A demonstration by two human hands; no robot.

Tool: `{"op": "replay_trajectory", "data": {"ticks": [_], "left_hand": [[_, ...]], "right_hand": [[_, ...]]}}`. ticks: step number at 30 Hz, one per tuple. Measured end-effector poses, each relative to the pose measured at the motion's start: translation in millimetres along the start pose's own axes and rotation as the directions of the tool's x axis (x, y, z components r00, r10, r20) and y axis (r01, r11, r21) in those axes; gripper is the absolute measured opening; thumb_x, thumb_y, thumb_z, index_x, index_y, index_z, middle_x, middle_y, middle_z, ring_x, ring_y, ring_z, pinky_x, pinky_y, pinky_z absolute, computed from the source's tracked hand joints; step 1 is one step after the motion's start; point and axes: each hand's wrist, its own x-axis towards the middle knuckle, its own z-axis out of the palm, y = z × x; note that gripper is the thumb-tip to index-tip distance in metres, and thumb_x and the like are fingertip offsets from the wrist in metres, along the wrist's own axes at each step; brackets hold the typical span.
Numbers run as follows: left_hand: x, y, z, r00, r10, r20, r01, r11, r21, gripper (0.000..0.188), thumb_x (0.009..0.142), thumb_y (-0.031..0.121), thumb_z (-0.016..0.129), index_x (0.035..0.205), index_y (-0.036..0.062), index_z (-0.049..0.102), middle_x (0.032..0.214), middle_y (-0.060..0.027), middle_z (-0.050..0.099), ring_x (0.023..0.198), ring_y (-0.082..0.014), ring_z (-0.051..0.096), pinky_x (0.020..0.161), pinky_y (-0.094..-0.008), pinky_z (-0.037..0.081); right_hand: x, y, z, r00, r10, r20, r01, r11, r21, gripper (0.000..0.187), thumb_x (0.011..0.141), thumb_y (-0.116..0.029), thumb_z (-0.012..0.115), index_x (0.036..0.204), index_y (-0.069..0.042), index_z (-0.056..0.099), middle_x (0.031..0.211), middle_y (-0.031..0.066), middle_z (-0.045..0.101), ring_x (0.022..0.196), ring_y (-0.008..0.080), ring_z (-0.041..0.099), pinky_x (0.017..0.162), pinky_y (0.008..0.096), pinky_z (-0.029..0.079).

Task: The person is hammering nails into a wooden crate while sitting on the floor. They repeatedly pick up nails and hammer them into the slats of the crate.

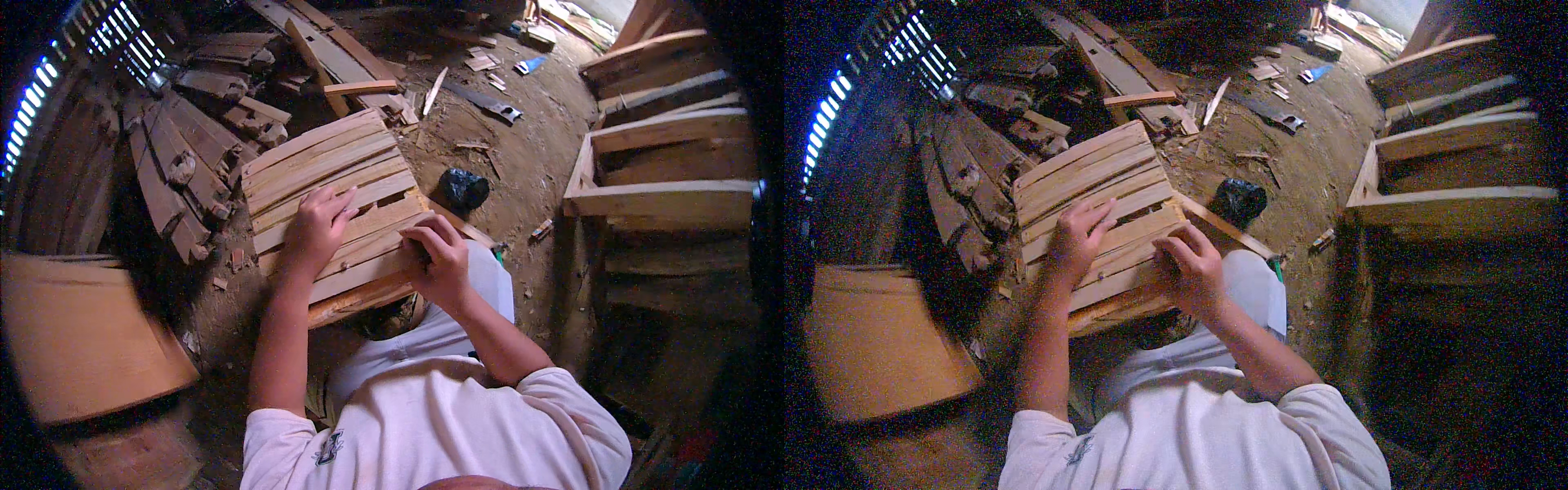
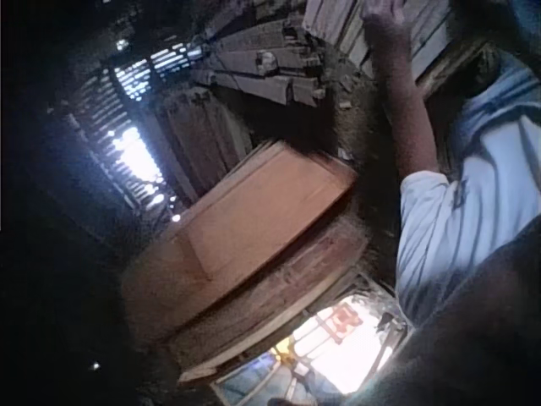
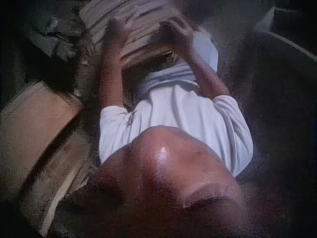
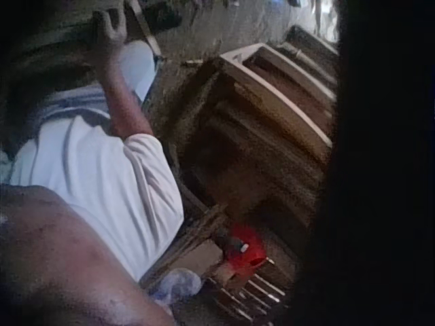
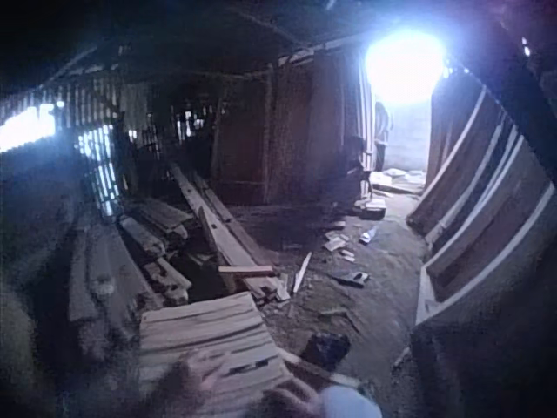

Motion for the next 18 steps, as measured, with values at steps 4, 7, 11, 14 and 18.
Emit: {"op": "replay_trajectory", "data": {"ticks": [4, 7, 11, 14, 18], "left_hand": [[2.7, 10.9, -5.3, 0.995, -0.076, 0.059, 0.075, 0.997, 0.014, 0.034, 0.087, 0.011, 0.078, 0.121, 0.0054, 0.076, 0.092, -0.0164, 0.065, 0.086, -0.0341, 0.062, 0.078, -0.0442, 0.052], [1.9, 7.6, -2.4, 0.998, -0.055, 0.029, 0.055, 0.998, 0.005, 0.034, 0.088, 0.011, 0.078, 0.122, 0.0059, 0.076, 0.090, -0.0159, 0.063, 0.086, -0.0324, 0.061, 0.077, -0.0436, 0.052], [3.2, 10.5, -4.3, 0.996, -0.067, 0.052, 0.066, 0.998, 0.013, 0.034, 0.089, 0.011, 0.077, 0.122, 0.0059, 0.076, 0.089, -0.0158, 0.062, 0.085, -0.0316, 0.061, 0.077, -0.0427, 0.051], [1.4, 9.8, -7.4, 0.996, -0.071, 0.062, 0.071, 0.997, 0.014, 0.033, 0.090, 0.012, 0.077, 0.122, 0.0058, 0.076, 0.088, -0.0159, 0.062, 0.084, -0.0315, 0.060, 0.077, -0.0426, 0.051], [-0.3, 11.3, -7.4, 0.998, -0.064, 0.025, 0.063, 0.998, 0.028, 0.034, 0.090, 0.013, 0.077, 0.123, 0.0060, 0.076, 0.086, -0.0155, 0.060, 0.082, -0.0310, 0.059, 0.075, -0.0430, 0.050]], "right_hand": [[-1.0, 3.1, -2.4, 1.000, 0.010, 0.025, -0.010, 1.000, -0.004, 0.042, 0.064, -0.003, 0.079, 0.105, -0.003, 0.068, 0.099, 0.0151, 0.064, 0.091, 0.0361, 0.068, 0.080, 0.0404, 0.057], [-3.0, 6.1, -1.1, 1.000, 0.010, 0.021, -0.010, 1.000, 0.010, 0.049, 0.059, -0.006, 0.079, 0.107, -0.003, 0.067, 0.100, 0.0155, 0.064, 0.093, 0.0379, 0.067, 0.083, 0.0415, 0.057], [2.2, -3.5, -9.7, 0.995, 0.096, 0.033, -0.098, 0.992, 0.078, 0.037, 0.066, 0.003, 0.076, 0.102, -0.002, 0.070, 0.099, 0.0143, 0.066, 0.093, 0.0326, 0.068, 0.081, 0.0381, 0.057], [19.8, -11.8, -28.2, 0.984, 0.179, 0.012, -0.178, 0.960, 0.215, 0.022, 0.078, 0.012, 0.070, 0.095, -0.001, 0.075, 0.097, 0.0126, 0.070, 0.094, 0.0251, 0.070, 0.080, 0.0337, 0.056], [64.4, 16.2, -49.1, 0.973, 0.216, 0.084, -0.226, 0.965, 0.131, 0.018, 0.083, 0.015, 0.068, 0.093, 0.001, 0.075, 0.102, 0.0116, 0.069, 0.095, 0.0215, 0.072, 0.084, 0.0314, 0.057]]}}
